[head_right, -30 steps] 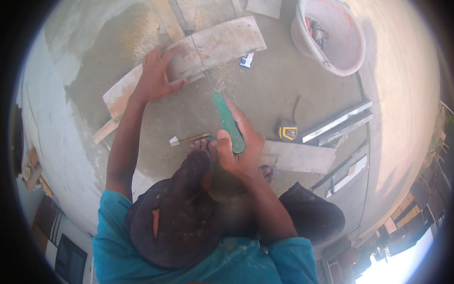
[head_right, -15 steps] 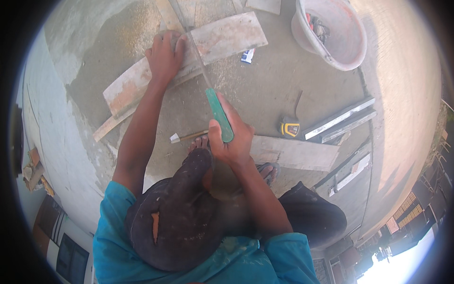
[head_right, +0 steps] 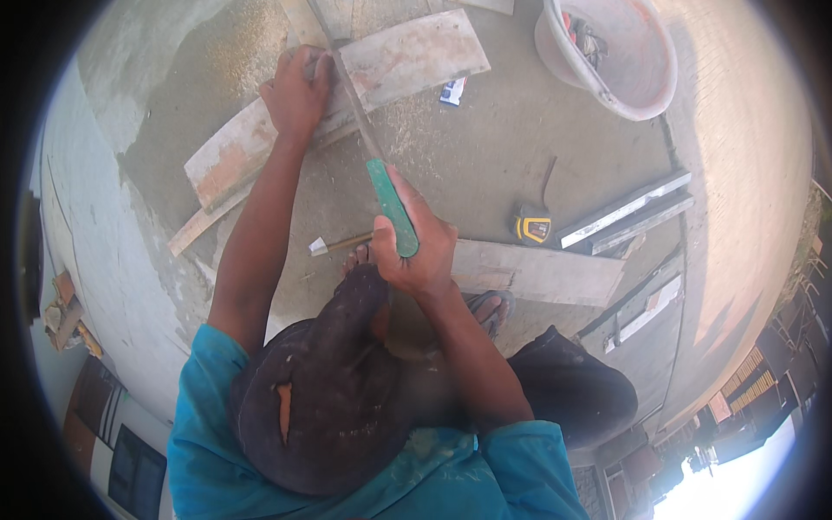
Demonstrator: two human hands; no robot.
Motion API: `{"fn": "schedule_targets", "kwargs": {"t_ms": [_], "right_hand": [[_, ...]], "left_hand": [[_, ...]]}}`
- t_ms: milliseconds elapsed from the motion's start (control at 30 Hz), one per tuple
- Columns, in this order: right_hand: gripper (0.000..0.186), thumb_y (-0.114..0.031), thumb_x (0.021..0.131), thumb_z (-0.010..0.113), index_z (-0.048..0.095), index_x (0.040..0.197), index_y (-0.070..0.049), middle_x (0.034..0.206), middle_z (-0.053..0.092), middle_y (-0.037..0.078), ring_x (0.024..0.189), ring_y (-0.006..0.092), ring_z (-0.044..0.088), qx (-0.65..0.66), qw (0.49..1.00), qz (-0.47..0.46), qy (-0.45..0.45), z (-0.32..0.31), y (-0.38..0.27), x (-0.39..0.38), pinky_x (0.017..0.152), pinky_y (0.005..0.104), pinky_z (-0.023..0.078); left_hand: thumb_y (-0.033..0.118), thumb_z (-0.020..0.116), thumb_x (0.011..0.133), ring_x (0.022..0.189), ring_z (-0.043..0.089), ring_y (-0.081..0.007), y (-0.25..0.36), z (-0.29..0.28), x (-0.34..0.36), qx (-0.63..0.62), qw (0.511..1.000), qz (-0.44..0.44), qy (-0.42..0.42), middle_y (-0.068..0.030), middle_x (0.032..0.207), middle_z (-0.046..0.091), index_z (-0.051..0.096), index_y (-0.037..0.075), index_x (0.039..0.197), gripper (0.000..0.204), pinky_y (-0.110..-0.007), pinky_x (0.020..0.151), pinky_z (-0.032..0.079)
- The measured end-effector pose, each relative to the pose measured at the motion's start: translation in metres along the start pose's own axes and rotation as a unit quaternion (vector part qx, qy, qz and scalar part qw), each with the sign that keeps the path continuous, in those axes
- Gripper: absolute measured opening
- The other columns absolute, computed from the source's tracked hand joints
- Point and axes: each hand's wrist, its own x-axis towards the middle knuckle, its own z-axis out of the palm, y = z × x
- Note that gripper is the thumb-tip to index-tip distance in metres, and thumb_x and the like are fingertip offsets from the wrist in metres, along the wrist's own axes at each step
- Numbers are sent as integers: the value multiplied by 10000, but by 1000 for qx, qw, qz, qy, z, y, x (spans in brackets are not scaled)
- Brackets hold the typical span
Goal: The person measures a wooden plank with a tape measure and marks it with a pencil, then uses a hand saw to cut the plank. The person fits the cut piece into a rectangular opening in the floor.
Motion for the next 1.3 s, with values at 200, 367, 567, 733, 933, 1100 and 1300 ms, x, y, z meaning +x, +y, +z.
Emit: {"fn": "schedule_targets", "kwargs": {"t_ms": [200,367,567,733,933,1100,1300], "right_hand": [[491,-132,862,603,560,1297,91,1129,683,262,937,294,734,-11,1000,-22,5,1,3,0,782,331,563],[506,-185,882,575,560,1317,73,1150,681,244,976,251,710,-21,999,32,-6,-8,-5,-17,832,316,534],[513,-194,867,584,569,1324,39,1051,710,212,920,250,727,-57,995,75,-30,-27,-20,-33,811,324,546],[511,-186,859,593,574,1324,26,955,727,182,865,247,741,-38,997,60,-6,-3,-11,1,778,328,561],[501,-166,848,600,582,1312,22,907,723,148,770,233,737,-31,999,44,-8,-34,-19,-42,736,318,563],[485,-202,883,583,580,1312,25,888,729,134,791,194,738,-31,997,62,-23,-9,-5,2,744,304,565],[491,-179,872,592,575,1316,30,943,727,167,780,203,740,-61,997,49,-20,-38,-19,-52,723,305,567]], "left_hand": [[432,636,932,886,587,-212,1,-1,0,-9,1000,-7,6,-16,919,615,681,224,908,214,-399,876,312],[448,645,923,870,587,-209,-1,2,1,-11,1000,-13,6,-15,917,612,681,220,897,232,-399,875,308],[445,653,916,822,588,-220,-4,7,0,-15,999,12,27,-8,911,608,681,214,880,235,-396,863,308],[442,656,915,828,589,-218,-4,4,0,-22,999,2,27,-6,911,609,683,212,884,233,-399,856,313],[388,662,903,868,627,-243,-2,4,1,0,1000,2,18,-6,967,646,675,220,898,168,-424,889,350],[390,670,903,873,623,-235,-1,2,1,2,1000,-13,4,-3,958,643,674,221,892,169,-416,881,346],[428,674,901,822,591,-204,-9,7,-2,-16,999,15,33,-8,898,606,686,228,883,202,-376,831,299]]}}
